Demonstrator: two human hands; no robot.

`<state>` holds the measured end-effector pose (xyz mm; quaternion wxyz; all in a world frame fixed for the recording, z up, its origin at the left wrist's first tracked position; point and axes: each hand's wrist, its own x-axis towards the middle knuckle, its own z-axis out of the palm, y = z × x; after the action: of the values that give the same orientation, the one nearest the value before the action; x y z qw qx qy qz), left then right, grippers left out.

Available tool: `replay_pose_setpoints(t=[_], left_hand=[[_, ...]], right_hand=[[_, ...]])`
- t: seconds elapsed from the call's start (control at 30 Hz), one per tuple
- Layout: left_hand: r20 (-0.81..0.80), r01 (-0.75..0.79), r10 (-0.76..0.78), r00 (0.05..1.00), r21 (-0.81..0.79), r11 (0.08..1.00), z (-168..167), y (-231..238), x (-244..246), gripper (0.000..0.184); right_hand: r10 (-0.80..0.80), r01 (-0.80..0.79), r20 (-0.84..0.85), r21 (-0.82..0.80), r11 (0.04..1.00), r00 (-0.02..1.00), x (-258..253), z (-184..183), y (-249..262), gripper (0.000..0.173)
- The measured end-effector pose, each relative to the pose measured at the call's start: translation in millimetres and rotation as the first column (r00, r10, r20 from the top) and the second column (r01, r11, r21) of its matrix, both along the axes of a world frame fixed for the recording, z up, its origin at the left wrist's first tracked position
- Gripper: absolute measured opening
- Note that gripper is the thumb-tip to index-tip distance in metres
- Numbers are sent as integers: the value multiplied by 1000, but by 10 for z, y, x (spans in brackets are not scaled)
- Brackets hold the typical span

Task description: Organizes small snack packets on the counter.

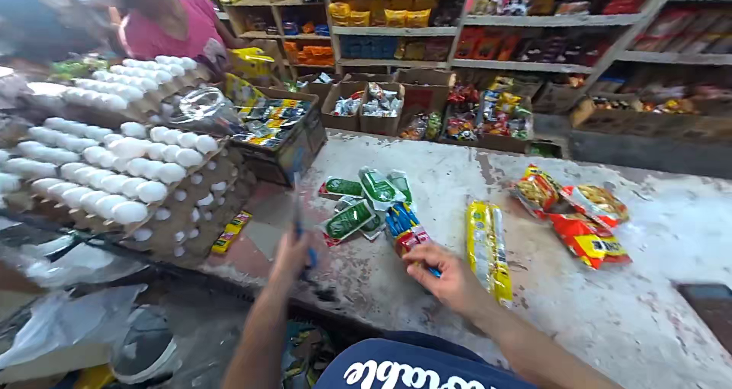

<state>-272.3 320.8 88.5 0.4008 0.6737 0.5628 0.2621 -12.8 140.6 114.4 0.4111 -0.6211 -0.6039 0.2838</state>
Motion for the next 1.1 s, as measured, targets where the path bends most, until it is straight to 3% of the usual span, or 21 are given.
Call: replay_pose_setpoints(t=[0.07,0.17,0.23,0.37,0.5,0.57,0.67,0.73,0.8,0.87,0.97,1.03,1.1], left_hand=[[-292,-106,94,952,-28,994,-181,441,-287,56],[-542,-204,165,824,-13,979,-423,862,-456,60],[-606,-259,198,770,-13,966,-503,986,-454,60],[-682,-304,215,699,-11,953,-604,1112,-442,58],[-699,-314,290,653,98,944,-596,1114,-339,63],[-586,-176,238,775,161,971,-357,848,-119,64],[-379,243,-181,908,124,962,-96,242,388,55],[-194,457,-428,883,136,879,-149,-112,723,54],[-86,545,-538,838,167,822,-184,-406,974,61],[-19,539,-549,835,220,813,-248,-593,1150,70],[73,505,-520,851,162,848,-293,-766,1304,86],[204,478,-488,849,100,873,-376,-822,1339,90],[351,487,-463,814,21,873,-430,-796,1316,84]], right_hand=[[-148,147,260,24,989,954,239,-62,17,28],[-118,239,420,-250,938,900,396,-80,87,47],[-57,217,407,-358,908,912,365,-98,135,56],[-26,191,393,-388,901,919,264,-58,202,52],[37,151,403,-424,893,914,319,-55,265,54],[63,122,422,-396,910,905,336,-80,297,51],[17,137,484,-280,950,875,319,-159,308,36],[-31,160,505,-213,964,863,290,-186,299,35],[-62,182,506,-191,965,860,252,-178,273,33],[-150,219,409,-129,967,900,241,-227,230,30],[-315,302,-114,-121,946,942,280,-327,199,20],[-373,318,-524,-196,928,766,255,-354,181,12],[-400,306,-770,-276,911,497,217,-405,153,13]])
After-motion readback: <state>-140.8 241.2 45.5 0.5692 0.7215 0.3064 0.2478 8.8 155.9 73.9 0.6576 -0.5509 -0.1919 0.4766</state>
